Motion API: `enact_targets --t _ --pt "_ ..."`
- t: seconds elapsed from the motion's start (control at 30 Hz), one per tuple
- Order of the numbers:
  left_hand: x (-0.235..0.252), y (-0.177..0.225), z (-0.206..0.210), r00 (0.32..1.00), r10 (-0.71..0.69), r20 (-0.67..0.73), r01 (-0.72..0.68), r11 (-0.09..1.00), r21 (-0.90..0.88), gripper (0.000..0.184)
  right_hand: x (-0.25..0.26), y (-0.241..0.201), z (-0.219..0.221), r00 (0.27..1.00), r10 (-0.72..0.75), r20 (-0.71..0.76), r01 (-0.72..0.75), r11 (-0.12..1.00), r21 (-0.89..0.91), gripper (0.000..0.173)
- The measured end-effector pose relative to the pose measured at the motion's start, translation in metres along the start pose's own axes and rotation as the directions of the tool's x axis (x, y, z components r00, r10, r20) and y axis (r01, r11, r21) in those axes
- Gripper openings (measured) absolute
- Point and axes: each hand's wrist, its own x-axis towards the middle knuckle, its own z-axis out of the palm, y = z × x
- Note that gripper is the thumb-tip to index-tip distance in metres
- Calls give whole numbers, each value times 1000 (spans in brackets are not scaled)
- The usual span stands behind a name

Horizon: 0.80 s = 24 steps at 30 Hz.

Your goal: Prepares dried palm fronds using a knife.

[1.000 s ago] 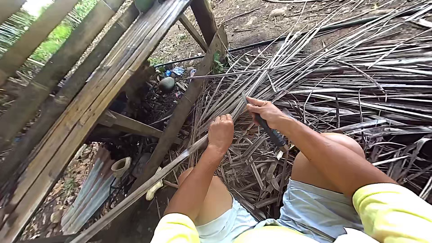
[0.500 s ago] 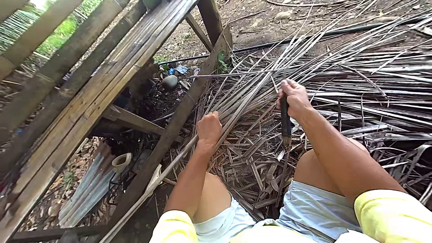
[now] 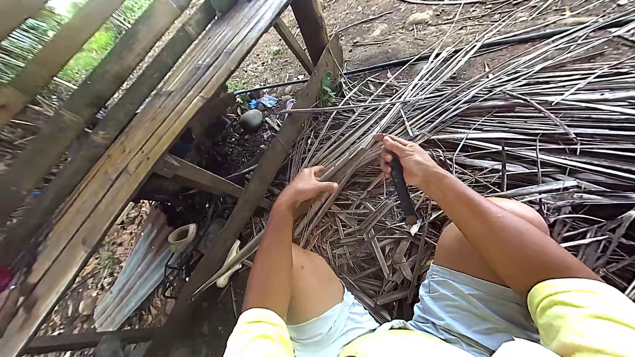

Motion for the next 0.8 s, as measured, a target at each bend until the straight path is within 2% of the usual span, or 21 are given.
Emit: enact_targets --t 0.03,0.07,0.1,0.17,0.23,0.33,0.43,0.5,0.67,0.8 --pt "-3 -2 -5 999 -13 29 14 1000 -23 42 3 -2 -5 1000 -21 -10 21 1000 3 34" --pt "-5 -4 -9 998 -23 65 26 999 -45 24 5 -6 -9 999 -35 -39 35 999 0 34" --pt "-6 -9 -13 995 -26 97 32 998 -63 16 7 -9 -11 996 -45 -82 45 999 -4 34" --pt "-3 -17 -17 994 -33 100 40 996 -75 17 9 -14 -12 984 -65 -164 65 998 -7 32" --pt "2 -19 -14 997 -52 51 57 995 -81 18 4 -13 -6 985 -86 -153 74 994 -82 31" --pt "15 -16 -4 997 -64 -41 61 995 -79 18 -18 -1 16 995 -55 85 77 954 -291 38" --pt "26 -10 6 993 -75 -96 71 996 -45 20 -31 20 36 947 110 302 26 910 -414 44" --pt "30 -5 13 990 -60 -124 57 998 -29 18 -33 34 44 921 185 344 -20 902 -431 49" --pt "31 1 25 977 64 -206 -48 995 84 21 -25 46 41 912 170 373 -15 923 -385 59" --pt "27 4 34 957 155 -244 -53 924 378 18 -19 40 40 914 179 365 -31 925 -378 54"
